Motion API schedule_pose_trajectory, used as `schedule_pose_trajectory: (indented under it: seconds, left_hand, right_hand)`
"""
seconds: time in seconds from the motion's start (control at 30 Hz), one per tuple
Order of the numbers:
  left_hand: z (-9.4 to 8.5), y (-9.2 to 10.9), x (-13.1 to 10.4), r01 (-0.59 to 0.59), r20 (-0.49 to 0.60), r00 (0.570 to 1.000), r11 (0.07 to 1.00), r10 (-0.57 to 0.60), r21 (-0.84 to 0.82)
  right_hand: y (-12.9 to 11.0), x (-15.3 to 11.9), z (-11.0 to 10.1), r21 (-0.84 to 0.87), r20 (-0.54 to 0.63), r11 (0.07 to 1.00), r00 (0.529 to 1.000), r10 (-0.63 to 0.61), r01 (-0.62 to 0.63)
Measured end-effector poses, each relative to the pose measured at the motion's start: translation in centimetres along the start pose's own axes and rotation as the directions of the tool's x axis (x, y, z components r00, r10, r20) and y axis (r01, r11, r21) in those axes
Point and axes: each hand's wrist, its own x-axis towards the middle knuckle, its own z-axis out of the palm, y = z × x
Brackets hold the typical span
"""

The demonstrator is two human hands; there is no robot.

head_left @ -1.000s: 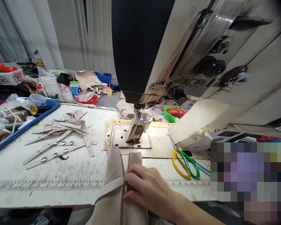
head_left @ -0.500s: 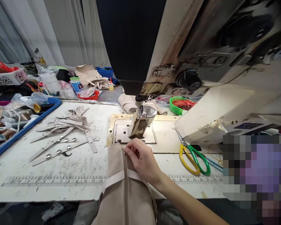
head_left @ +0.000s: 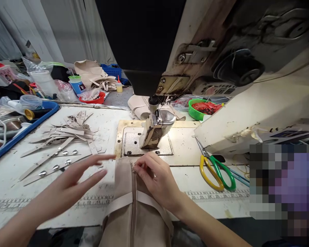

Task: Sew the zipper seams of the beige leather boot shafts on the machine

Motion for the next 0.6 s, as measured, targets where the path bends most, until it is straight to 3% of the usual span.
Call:
schedule_pose_trajectory:
  seconds: [0.1, 0.23, 0.37, 0.6]
  left_hand:
    - [1.6, 0.9, 5.6, 0.078, 0.298, 0.954, 0.970, -0.006, -0.231]
    - [3.4, 2.6, 9.6, 0.074, 0.485, 0.871, 0.957, 0.076, -0.282]
    - [4.0, 3.4, 10.0, 0.092, 0.566, 0.819, 0.951, 0.096, -0.295]
    - [3.8, 3.6, 9.6, 0.093, 0.570, 0.812, 0.937, 0.124, -0.337]
  right_hand:
    - [0.0, 0.0, -0.1, 0.006, 0.004, 1.000, 1.000, -0.020, 0.020]
    - [0.1, 0.0, -0.2, 0.041, 0.020, 0.998, 0.998, -0.054, 0.053]
    - [0.1, 0.3, -0.3, 0.086, 0.012, 0.993, 0.996, -0.084, 0.083]
    - [0.0, 0.3, -0.4, 0.082, 0.023, 0.987, 0.990, -0.143, 0.140]
